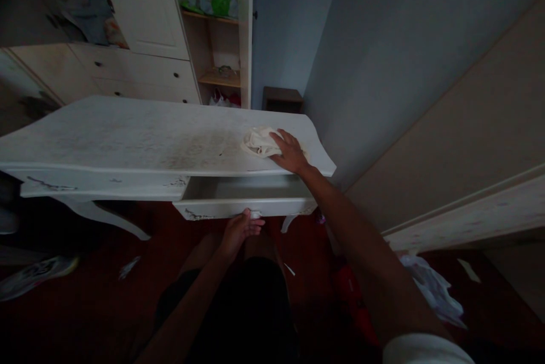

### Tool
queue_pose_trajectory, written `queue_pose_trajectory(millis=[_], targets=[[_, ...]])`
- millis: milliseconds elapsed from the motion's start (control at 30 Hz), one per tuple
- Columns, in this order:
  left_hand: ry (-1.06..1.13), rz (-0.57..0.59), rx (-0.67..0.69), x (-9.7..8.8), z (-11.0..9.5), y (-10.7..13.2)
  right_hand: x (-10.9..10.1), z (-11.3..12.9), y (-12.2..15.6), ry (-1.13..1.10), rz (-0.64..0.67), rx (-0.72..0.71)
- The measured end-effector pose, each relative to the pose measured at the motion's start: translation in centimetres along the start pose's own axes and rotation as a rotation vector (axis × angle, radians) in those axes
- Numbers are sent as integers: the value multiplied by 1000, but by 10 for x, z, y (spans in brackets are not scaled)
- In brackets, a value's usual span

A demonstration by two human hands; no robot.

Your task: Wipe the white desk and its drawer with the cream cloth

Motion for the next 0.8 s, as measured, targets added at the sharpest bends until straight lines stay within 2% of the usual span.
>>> queue_pose_trajectory(millis=[400,800], targets=[[183,-145,-52,8,-19,-68,0,0,2,-26,-17,4],[143,-170,-34,12,-29,-86,-3,4,4,-3,-35,9]])
Point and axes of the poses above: each hand's wrist, its own y-axis away from the middle knuckle, its own x-axis out of the palm, z = x × y, the point moved 7 cm from there along -y, towards the middle knuckle, and after that the axes turned 1 degree about -z, right-handed, at the moved point
